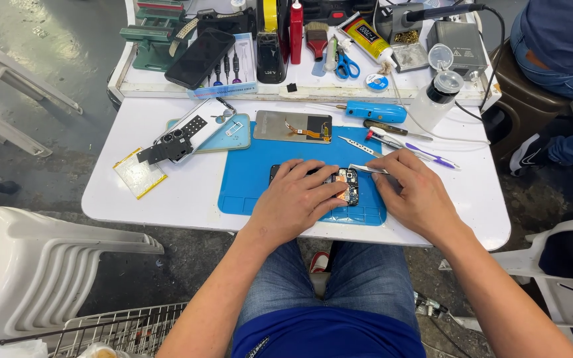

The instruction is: A technician disassembles a smartphone on a repair bench, removing the motherboard, screws, and other internal components using tweezers and a screwdriver.

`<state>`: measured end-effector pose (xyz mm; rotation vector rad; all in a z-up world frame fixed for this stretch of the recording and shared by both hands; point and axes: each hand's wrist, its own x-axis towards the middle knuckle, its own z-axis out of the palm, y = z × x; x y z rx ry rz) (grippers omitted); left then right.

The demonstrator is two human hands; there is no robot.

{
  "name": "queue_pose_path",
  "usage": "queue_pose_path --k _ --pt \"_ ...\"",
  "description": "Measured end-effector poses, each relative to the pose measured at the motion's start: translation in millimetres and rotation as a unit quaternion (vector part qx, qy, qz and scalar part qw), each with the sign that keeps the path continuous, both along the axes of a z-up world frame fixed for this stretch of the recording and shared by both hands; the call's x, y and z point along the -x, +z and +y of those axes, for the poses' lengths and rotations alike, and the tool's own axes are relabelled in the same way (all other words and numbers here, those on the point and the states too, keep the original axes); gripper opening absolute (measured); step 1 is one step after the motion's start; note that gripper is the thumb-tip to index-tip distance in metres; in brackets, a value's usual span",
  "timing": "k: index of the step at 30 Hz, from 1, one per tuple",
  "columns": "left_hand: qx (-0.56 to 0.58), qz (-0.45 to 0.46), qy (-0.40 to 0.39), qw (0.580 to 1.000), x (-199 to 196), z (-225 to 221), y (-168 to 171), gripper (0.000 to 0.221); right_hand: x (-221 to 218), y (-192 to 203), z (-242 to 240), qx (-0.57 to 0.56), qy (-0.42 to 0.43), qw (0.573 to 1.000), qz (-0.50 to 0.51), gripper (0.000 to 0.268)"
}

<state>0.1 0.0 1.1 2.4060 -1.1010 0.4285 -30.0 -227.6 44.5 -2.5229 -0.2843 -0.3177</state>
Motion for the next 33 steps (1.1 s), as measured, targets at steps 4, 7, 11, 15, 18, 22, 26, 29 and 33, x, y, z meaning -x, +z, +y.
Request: queue_pose_path --k 4,7,11,15,18,22,26,29,33 --pt "0.004 0.0 0.001 1.0 -0.2 -0.4 -0.7 0.031 -1.4 -0.9 -1.2 0.003 0.006 1.0 -0.008 0.022" --pt "0.002 -0.003 0.002 1.0 -0.5 -0.6 -0.2 0.032 -3.0 -4.8 -3.8 -0.017 0.002 1.0 0.002 0.022" --pt "0.002 -0.002 0.001 1.0 0.2 -0.7 0.7 0.032 -3.6 -2.8 -3.8 -0.023 0.006 1.0 0.011 0.022" --pt "-0.003 -0.002 0.002 1.0 0.9 0.1 1.8 0.032 -5.2 -0.8 -4.0 -0.033 0.009 0.999 0.018 0.021" --pt "-0.005 -0.008 0.003 1.0 1.0 0.1 0.2 0.031 -6.0 -2.2 -6.4 -0.04 0.009 0.999 0.029 0.022" --pt "-0.004 -0.005 0.005 1.0 0.5 0.1 0.5 0.031 -4.1 -4.8 -6.3 -0.047 0.012 0.999 0.019 0.022" --pt "0.005 0.001 0.003 1.0 0.6 -1.0 -0.8 0.031 -2.1 -10.3 -9.6 -0.051 0.01 0.999 0.009 0.023" --pt "0.006 -0.001 0.003 1.0 0.3 -1.2 -2.2 0.031 -2.0 -12.5 -10.8 -0.051 0.011 0.999 0.003 0.022" --pt "0.027 -0.011 0.001 1.0 0.0 -1.8 -4.6 0.03 -4.0 -16.3 -15.1 -0.054 0.008 0.998 -0.004 0.026"
